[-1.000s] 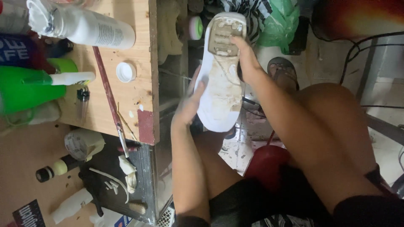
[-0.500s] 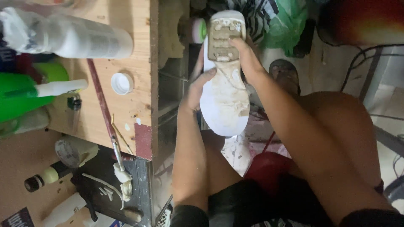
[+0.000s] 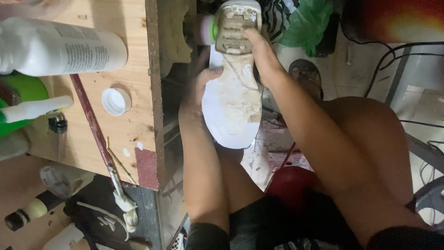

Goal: The person uses a rotating buffing machine to clean the sole and sides of a white sneaker. They hold the shoe with both hands, rotating it to buff different areas of the sole and upper against the spinning wheel.

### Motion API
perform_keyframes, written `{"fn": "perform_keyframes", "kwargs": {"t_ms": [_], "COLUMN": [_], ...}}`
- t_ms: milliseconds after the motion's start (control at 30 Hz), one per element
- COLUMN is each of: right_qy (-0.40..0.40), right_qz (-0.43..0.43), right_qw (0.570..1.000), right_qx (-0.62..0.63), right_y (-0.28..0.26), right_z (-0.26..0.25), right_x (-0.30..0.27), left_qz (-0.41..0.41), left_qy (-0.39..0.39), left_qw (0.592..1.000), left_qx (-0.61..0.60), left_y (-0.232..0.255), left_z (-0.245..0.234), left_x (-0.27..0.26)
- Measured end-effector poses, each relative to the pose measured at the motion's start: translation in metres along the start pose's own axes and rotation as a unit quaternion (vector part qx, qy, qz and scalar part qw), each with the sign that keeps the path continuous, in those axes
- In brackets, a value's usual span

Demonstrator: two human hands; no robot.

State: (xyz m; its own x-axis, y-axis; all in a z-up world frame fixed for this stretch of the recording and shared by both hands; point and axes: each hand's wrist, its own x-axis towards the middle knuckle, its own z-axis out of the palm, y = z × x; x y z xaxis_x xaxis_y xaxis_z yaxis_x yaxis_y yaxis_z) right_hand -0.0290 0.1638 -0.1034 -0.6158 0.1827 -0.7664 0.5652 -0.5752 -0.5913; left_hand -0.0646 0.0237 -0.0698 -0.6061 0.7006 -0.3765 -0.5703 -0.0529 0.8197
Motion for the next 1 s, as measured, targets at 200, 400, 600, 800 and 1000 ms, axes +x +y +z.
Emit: {"fn": "perform_keyframes", "kwargs": {"t_ms": [200, 400, 600, 800, 1000], "right_qy": [0.012, -0.005, -0.013, -0.038, -0.092], "right_qz": [0.035, 0.014, -0.007, -0.011, 0.006], "right_qw": [0.999, 0.999, 1.000, 0.999, 0.993], "right_qx": [-0.021, 0.039, 0.011, 0.020, 0.073], "right_y": [0.008, 0.022, 0.014, 0.018, 0.021], "right_z": [-0.002, -0.002, -0.002, 0.000, 0.005], "right_x": [-0.003, -0.003, -0.024, -0.033, -0.045], "left_qz": [-0.171, 0.023, 0.020, -0.003, 0.021], "left_qy": [0.128, -0.023, -0.001, 0.041, 0.034], "left_qw": [0.977, 0.999, 1.000, 0.999, 0.999], "left_qx": [-0.026, -0.008, 0.023, 0.010, 0.030], "left_y": [-0.003, 0.006, 0.007, 0.008, 0.008], "left_z": [0.003, 0.016, 0.022, 0.030, 0.031], "left_x": [-0.014, -0.026, -0.035, -0.049, -0.062]}}
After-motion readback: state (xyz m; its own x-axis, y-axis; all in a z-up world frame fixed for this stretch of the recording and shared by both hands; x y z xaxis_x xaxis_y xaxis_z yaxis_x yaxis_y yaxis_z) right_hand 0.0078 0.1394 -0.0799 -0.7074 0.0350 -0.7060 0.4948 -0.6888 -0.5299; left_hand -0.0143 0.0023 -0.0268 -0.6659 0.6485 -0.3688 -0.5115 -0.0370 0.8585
